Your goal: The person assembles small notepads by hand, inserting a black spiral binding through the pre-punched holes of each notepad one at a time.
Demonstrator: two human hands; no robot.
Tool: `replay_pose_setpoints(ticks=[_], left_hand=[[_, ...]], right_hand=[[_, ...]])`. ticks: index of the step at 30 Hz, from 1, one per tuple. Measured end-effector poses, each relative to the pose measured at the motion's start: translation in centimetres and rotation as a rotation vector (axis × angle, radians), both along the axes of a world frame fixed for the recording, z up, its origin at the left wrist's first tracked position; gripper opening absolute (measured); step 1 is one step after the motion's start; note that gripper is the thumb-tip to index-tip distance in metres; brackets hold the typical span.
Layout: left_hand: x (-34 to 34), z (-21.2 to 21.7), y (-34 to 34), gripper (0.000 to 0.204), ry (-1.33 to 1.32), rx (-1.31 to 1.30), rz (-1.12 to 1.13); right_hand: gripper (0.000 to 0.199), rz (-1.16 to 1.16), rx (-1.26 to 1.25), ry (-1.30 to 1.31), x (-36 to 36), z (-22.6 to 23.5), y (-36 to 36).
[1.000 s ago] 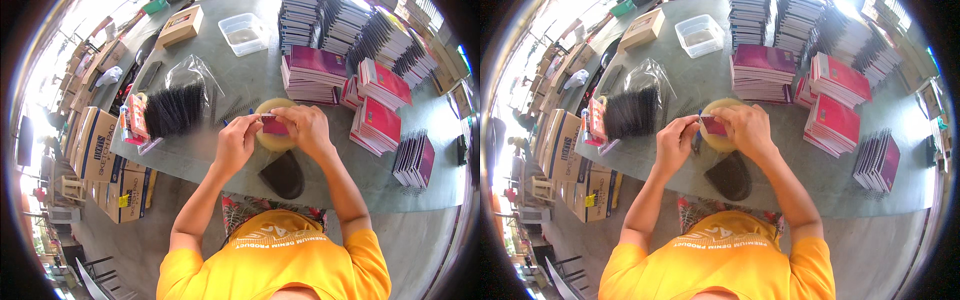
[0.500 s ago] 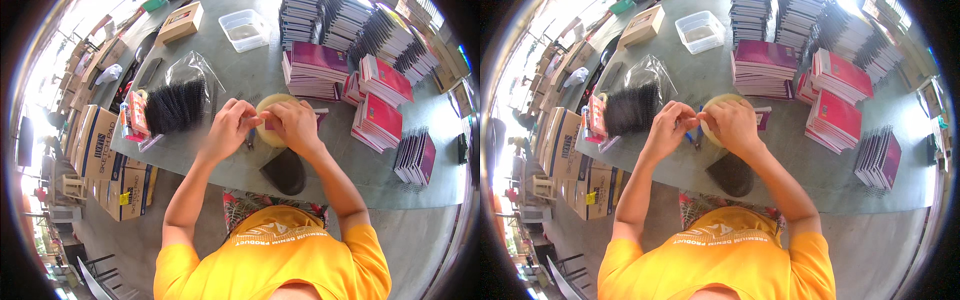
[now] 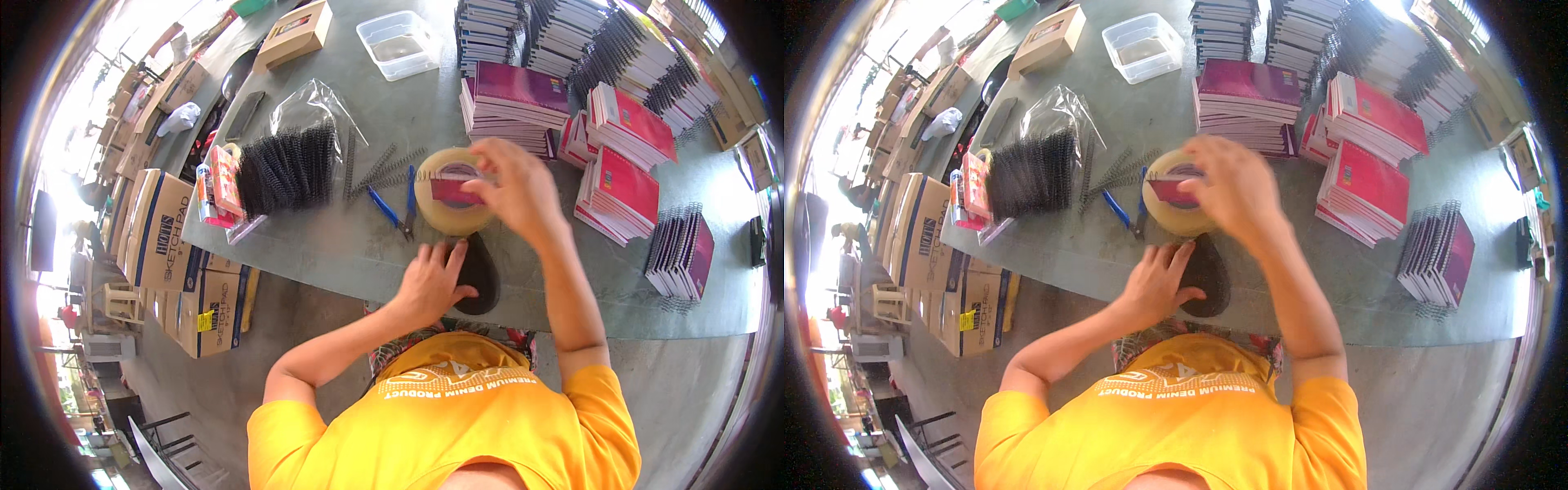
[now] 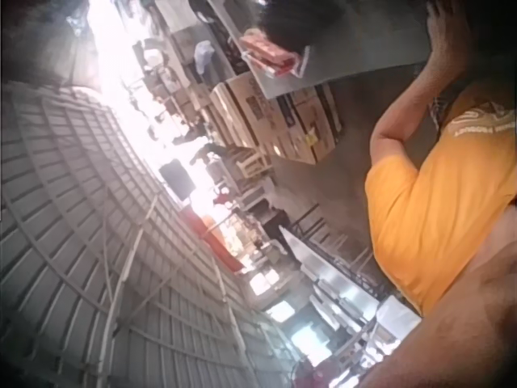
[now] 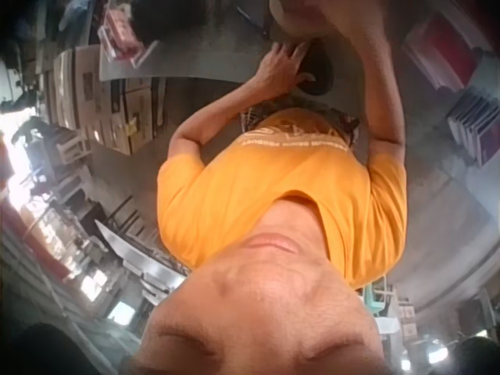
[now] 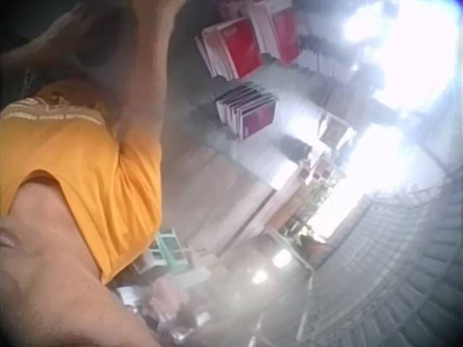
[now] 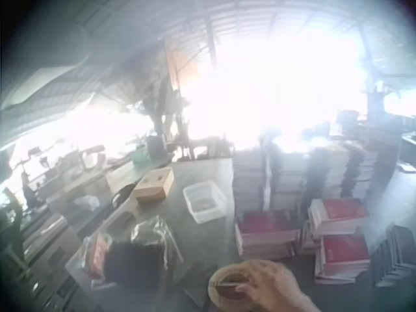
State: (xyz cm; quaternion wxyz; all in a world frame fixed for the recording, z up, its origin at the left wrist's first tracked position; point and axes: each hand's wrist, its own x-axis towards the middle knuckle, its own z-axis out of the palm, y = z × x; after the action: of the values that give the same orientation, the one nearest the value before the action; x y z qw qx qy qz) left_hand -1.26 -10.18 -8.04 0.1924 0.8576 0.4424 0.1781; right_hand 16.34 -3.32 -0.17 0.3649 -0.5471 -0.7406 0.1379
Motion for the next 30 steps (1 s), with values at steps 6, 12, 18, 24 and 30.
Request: replay_pose_setpoints(ticks=[6, 12, 18, 24, 30], left_hand=[[-1.6, 5.6, 3.1, 0.049, -0.480, 0.007, 0.126], [-4.2, 8.7, 6.9, 0.040, -0.158, 0.250, 0.101], [-3.3, 8.9, 6.9, 0.032, 0.053, 0.137, 0.002], [-2.8, 8.6, 8.3, 0.031, -0.316, 0.351, 0.227], [-1.3, 4.7, 4.4, 0.026, -0.027, -0.453, -0.128]], right_hand=[[0.025, 0.084, -0.443, 0.938, 5.0, -5.7, 0.5], [0.025, 0.192, -0.449, 1.079, 4.0, -6.9, 1.0], [0.022, 0.252, -0.430, 1.031, 3.8, -8.3, 0.6], [0.022, 0.248, -0.420, 1.028, 3.6, -7.8, 0.3], [0.023, 0.277, -0.403, 1.067, 3.5, -7.9, -0.2]])
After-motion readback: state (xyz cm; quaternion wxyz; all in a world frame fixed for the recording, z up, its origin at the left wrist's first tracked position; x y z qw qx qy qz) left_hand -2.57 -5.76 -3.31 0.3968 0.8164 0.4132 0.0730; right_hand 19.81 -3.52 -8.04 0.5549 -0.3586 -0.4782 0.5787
